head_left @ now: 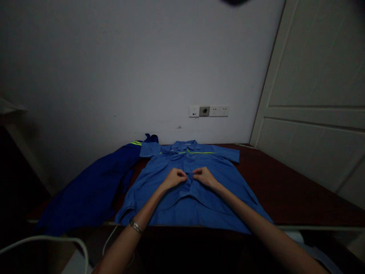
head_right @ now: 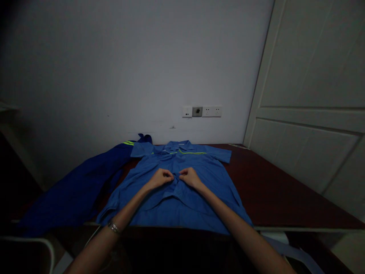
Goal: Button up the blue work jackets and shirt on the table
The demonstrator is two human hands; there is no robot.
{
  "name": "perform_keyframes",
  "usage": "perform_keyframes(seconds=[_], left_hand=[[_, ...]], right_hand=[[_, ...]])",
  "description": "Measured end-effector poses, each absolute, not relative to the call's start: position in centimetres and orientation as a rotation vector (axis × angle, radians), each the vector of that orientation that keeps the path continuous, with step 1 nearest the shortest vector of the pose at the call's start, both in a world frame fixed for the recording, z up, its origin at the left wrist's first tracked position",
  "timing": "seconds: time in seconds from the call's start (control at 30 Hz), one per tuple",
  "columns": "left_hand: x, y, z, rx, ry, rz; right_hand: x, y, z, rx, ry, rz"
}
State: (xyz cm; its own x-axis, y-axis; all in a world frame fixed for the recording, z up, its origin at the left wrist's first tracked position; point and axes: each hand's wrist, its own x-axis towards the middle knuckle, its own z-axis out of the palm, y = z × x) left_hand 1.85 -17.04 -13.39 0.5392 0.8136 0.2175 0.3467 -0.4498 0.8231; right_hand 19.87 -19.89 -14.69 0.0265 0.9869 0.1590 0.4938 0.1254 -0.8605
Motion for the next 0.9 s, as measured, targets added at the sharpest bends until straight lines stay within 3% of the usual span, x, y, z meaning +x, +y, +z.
perform_keyframes(seconds=[0.4, 0.9], left_hand=[[3.3, -18.3, -13.3, 1.803, 1.154, 0.748], [3.7, -17.5, -14.0, 1.679, 1.109, 0.791]], right_hand=[[20.0, -19.9, -15.0, -1.391, -1.537, 0.865], [19.4, -20.8, -14.0, -1.401, -1.660, 0.700]])
